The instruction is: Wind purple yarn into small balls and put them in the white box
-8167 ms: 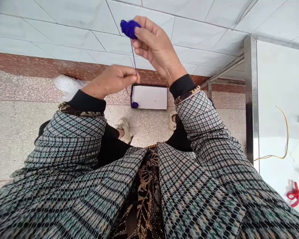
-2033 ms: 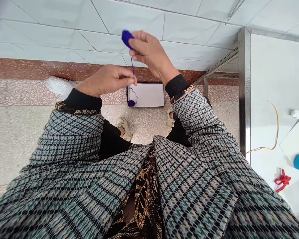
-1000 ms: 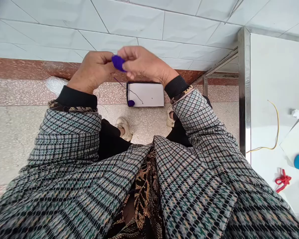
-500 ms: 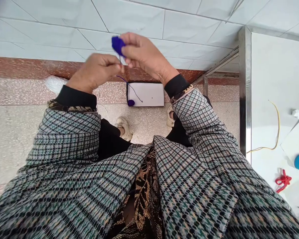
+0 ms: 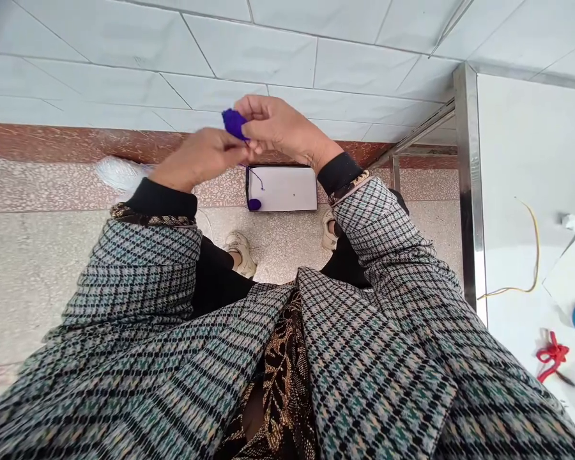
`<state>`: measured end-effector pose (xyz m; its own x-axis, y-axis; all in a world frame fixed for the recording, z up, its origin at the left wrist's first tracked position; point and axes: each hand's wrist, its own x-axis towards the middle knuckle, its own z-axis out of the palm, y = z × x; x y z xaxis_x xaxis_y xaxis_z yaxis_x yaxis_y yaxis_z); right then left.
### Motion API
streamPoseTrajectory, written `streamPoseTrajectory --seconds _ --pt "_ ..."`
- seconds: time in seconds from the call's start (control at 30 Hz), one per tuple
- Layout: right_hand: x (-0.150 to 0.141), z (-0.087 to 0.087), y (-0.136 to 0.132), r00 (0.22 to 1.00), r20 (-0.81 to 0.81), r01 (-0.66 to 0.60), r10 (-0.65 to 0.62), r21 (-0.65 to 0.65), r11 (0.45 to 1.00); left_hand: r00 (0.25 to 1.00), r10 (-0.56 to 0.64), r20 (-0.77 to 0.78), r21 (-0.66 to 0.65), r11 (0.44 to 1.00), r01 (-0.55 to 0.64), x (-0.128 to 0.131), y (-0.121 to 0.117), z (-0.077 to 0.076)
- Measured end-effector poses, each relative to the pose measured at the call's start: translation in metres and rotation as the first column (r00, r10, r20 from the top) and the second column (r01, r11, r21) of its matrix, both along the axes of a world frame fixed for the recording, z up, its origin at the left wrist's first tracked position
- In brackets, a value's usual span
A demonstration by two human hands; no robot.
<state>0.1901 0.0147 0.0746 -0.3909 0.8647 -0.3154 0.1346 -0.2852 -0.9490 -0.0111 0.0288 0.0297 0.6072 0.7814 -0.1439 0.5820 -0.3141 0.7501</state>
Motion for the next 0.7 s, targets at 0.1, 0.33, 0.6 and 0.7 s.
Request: streamPoseTrajectory --seconds 0.1,0.33,0.6,0.7 --pt "-0.001 -0.006 0.004 0.984 0.05 0.167 -0.171 0.08 0.983 0.988 -0.153 -0.006 -0.045 0.987 0.153 0.011 -0.009 0.0" --pt "0.006 -0.014 0.001 0.918 0.385 -0.157 0.092 0.139 0.978 0.98 0.184 0.078 0.012 0.983 -0.185 0.001 -0.01 0.029" --pt "-0.004 -0.001 -0.001 0.967 -0.056 0.25 -0.248 0.032 0.968 1.0 -0.027 0.012 -0.044 0.999 0.028 0.014 -0.008 0.005" --pt "0.002 -0.019 0.009 0.944 0.185 0.259 -0.273 0.101 0.961 0.99 -0.136 0.043 -0.051 0.989 0.138 0.015 -0.014 0.009"
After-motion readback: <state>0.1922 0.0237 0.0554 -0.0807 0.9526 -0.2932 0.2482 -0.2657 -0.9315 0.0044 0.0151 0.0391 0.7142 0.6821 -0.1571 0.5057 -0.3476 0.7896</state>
